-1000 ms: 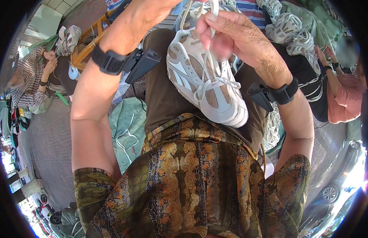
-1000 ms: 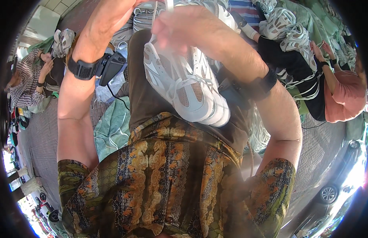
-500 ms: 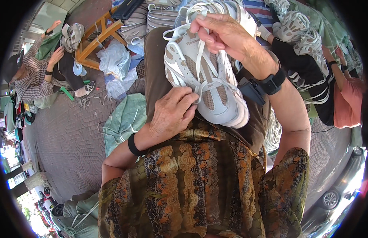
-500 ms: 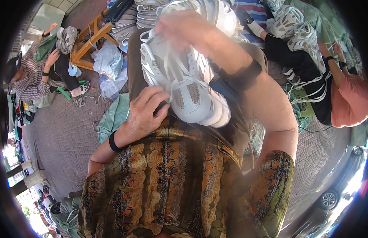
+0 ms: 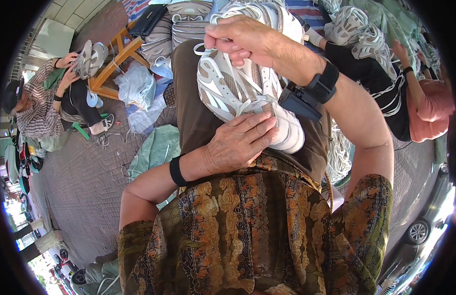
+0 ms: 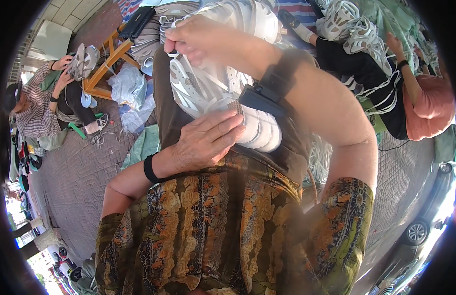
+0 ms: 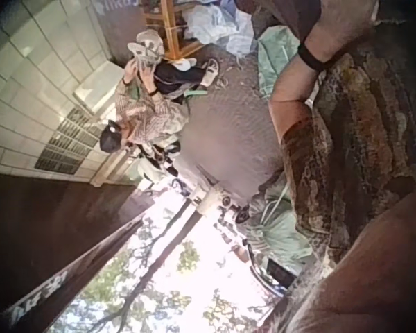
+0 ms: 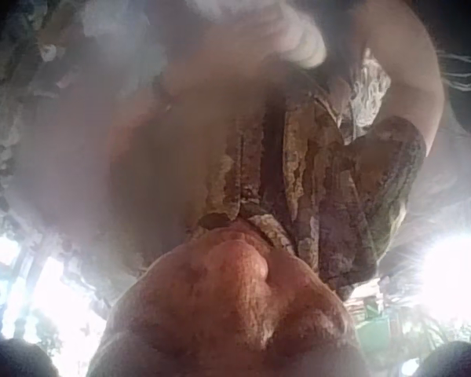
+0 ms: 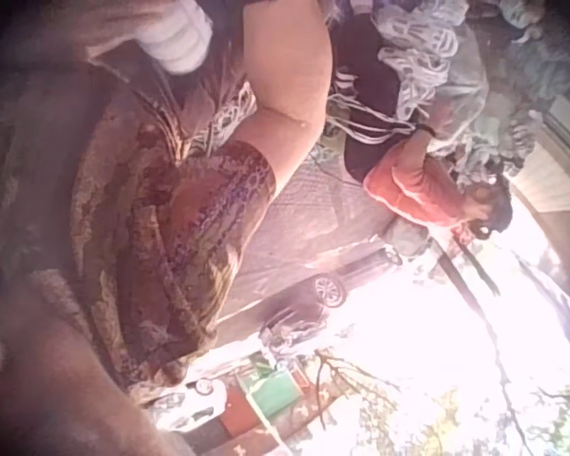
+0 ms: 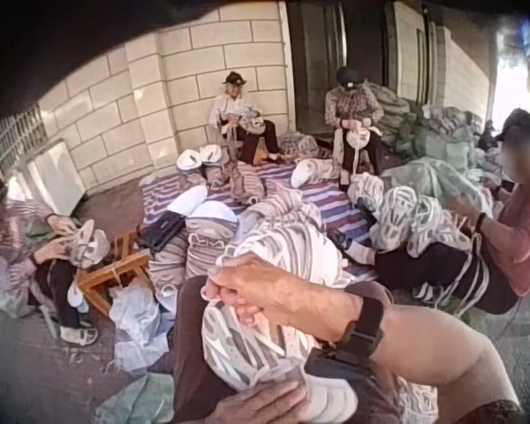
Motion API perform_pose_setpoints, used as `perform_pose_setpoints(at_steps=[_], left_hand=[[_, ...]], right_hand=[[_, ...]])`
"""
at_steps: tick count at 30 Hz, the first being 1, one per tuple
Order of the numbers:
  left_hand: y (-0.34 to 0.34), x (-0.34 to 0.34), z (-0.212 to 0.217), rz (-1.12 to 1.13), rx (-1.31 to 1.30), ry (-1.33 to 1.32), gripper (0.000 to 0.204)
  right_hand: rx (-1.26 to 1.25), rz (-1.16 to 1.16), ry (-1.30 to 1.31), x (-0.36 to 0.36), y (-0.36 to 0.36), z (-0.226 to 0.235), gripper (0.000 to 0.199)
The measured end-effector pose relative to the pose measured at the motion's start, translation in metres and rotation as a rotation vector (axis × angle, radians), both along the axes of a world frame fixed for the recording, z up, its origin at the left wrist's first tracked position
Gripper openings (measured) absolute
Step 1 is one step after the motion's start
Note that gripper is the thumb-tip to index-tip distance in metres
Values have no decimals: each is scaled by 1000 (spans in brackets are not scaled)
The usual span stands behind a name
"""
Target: The person threads white shoelaces through the eyelets of a white sneaker resting on their lap. They pull the laces tight and adjust the tension repeatedly to ensure the lacing is even. The task is performed by hand without tools.
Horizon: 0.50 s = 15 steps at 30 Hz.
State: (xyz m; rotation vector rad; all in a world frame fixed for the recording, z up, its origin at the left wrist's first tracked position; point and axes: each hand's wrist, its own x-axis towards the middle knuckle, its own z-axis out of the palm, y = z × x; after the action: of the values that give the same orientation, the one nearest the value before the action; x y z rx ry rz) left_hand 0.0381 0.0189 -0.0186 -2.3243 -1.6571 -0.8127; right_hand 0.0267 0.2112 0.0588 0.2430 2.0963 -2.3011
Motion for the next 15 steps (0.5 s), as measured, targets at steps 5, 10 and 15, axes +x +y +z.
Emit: perform_pose_setpoints(at_steps=[5,10,15], left_hand=[[3,0,-4,-20,38,-63,39],[3,0,-5,-11,49,-65,37],[1,-5,-8,-40,-12,-122,39]], right_hand=[[39,127,244,-28,4,5,32],[-115,213,340,-51,-23,34,30],[-132,153,345,-51,-38,52,29]])
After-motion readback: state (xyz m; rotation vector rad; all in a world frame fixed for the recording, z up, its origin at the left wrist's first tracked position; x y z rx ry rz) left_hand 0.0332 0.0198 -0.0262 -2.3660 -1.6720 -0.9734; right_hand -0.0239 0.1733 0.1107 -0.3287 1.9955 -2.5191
